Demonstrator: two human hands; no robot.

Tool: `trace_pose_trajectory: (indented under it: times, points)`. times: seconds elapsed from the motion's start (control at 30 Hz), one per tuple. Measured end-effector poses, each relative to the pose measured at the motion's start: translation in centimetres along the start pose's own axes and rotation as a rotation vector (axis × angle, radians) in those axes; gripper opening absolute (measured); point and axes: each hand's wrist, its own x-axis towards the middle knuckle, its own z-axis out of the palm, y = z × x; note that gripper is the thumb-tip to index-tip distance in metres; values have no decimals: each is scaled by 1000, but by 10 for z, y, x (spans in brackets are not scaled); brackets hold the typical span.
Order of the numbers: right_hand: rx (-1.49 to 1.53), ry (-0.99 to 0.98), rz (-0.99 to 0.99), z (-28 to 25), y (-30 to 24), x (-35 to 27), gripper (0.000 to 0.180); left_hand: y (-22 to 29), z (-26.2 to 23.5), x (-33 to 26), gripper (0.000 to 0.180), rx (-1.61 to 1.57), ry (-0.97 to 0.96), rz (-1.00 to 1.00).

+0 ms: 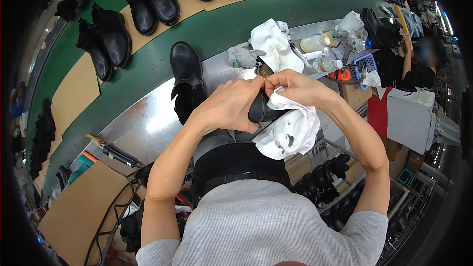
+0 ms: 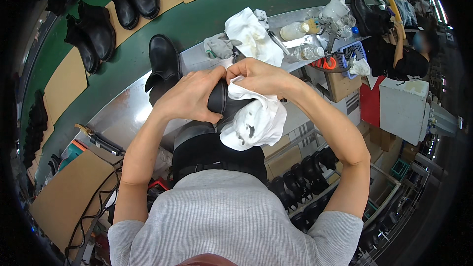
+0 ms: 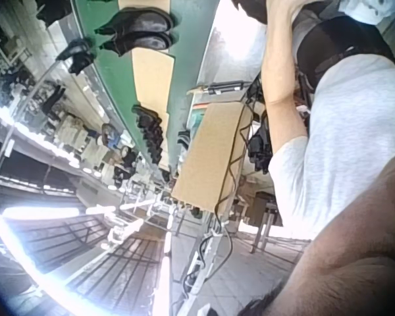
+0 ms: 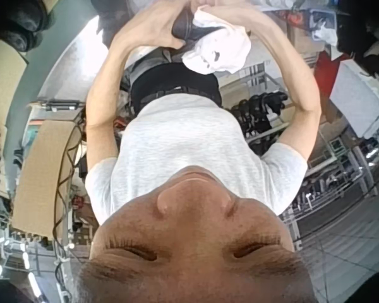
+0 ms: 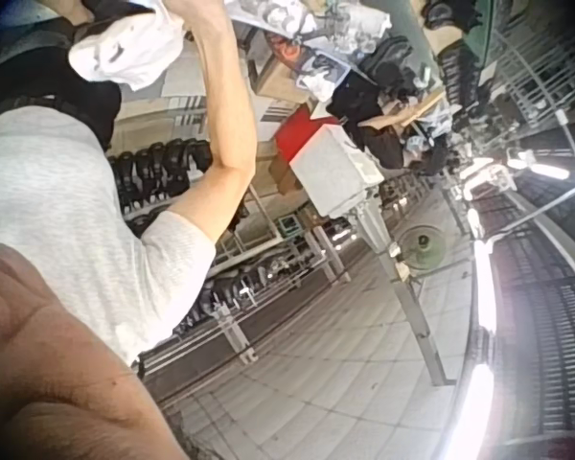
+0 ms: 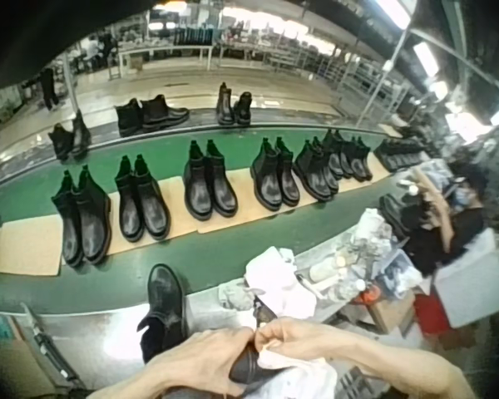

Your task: Inspecting, cleaning, and finishing boots on an assembly line using a cloth, fluid, and a heat gun.

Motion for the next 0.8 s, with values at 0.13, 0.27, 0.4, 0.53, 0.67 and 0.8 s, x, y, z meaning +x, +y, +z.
trace_pose_trajectory:
  times: [0.13, 0.27, 0.4, 0.53, 0.67, 0.8]
  points:
    - [34, 1, 27, 1, -6, -1, 3, -3, 4, 1, 54, 13, 86, 70]
    - [49, 31, 53, 0, -4, 3, 3, -7, 6, 2, 55, 2, 105, 77]
    - [-9, 14, 6, 2, -1, 1, 5, 0, 1, -1, 55, 9, 59, 47]
    - [31, 34, 34, 2, -7, 2, 4, -3, 3, 1, 55, 18, 95, 71]
    - [40, 35, 36, -1, -2, 3, 4, -5, 1, 3, 53, -7, 53, 50]
    - [-34, 18, 1, 1, -6, 2, 4, -5, 2, 1, 52, 22, 86, 75]
